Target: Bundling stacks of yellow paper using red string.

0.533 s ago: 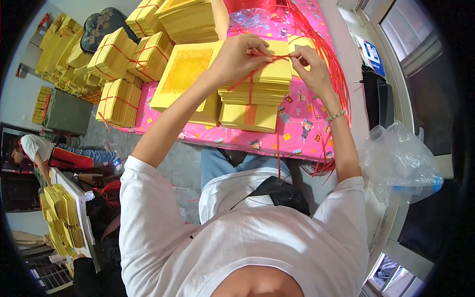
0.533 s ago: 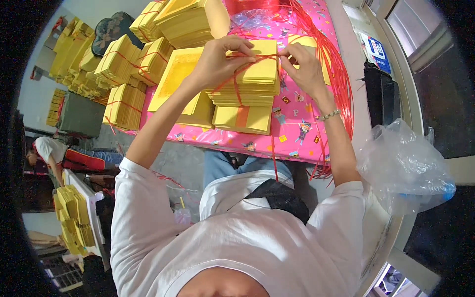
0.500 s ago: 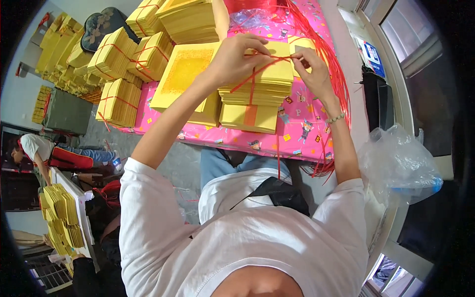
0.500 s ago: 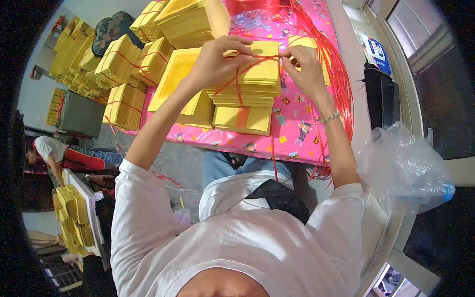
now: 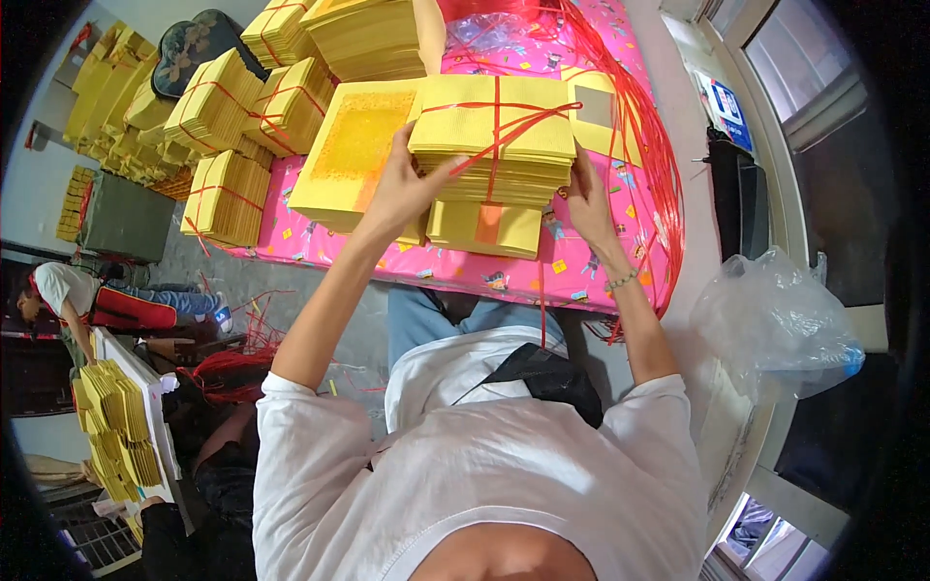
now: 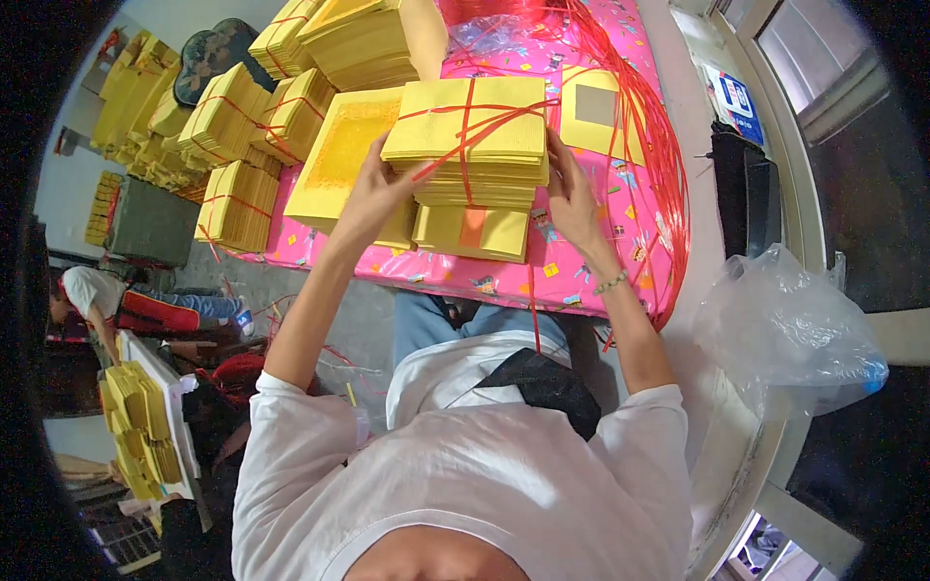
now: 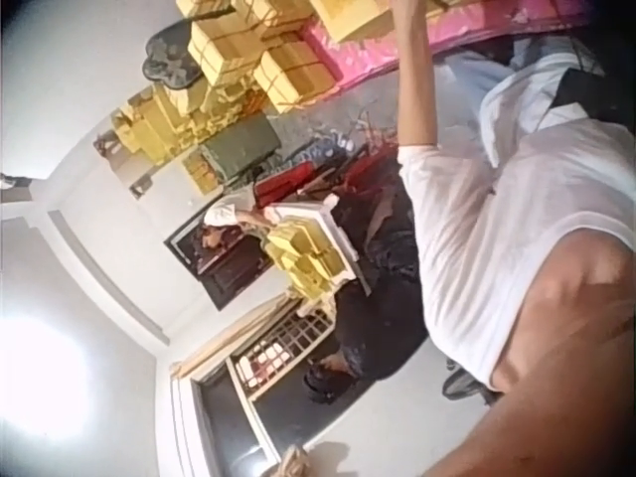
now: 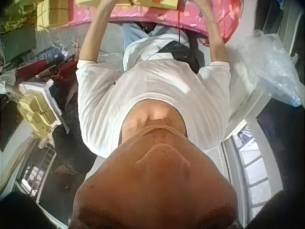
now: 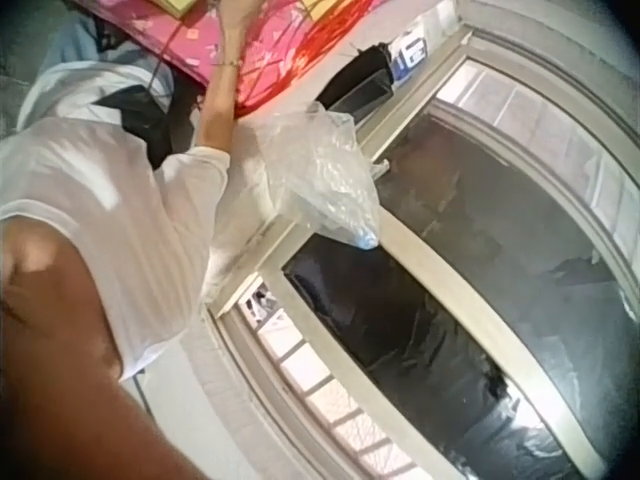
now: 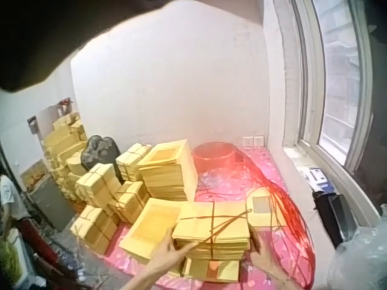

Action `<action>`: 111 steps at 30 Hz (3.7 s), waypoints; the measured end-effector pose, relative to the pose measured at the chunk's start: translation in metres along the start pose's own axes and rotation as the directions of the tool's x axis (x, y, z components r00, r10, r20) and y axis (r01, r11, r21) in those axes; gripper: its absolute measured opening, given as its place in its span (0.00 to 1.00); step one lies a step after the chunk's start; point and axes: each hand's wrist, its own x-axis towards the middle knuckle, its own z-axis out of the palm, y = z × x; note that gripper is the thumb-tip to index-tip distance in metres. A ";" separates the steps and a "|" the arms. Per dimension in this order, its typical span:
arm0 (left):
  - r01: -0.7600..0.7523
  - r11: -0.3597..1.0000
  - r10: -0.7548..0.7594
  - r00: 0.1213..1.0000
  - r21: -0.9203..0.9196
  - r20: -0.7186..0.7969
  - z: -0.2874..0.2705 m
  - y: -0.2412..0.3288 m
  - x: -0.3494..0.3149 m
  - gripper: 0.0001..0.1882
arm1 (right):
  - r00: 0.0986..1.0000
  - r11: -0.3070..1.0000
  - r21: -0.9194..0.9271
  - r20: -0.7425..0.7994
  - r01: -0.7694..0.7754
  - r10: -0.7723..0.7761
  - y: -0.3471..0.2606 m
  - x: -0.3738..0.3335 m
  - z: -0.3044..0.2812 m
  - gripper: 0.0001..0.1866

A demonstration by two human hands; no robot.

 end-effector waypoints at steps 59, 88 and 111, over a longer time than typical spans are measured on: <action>-0.245 0.969 0.240 0.966 0.035 0.096 0.193 -0.003 0.020 0.28 | 0.987 0.428 -0.897 0.047 0.108 -0.151 -0.098 -0.024 -0.103 0.17; -0.140 0.990 0.138 0.983 -0.008 -0.117 0.201 -0.002 0.005 0.21 | 0.999 0.440 -0.897 0.036 0.031 0.002 -0.100 -0.027 -0.097 0.17; -0.224 0.967 0.220 0.975 -0.124 -0.045 0.200 -0.015 0.017 0.18 | 0.999 0.577 -0.817 -0.002 0.023 -0.043 -0.101 -0.034 -0.107 0.18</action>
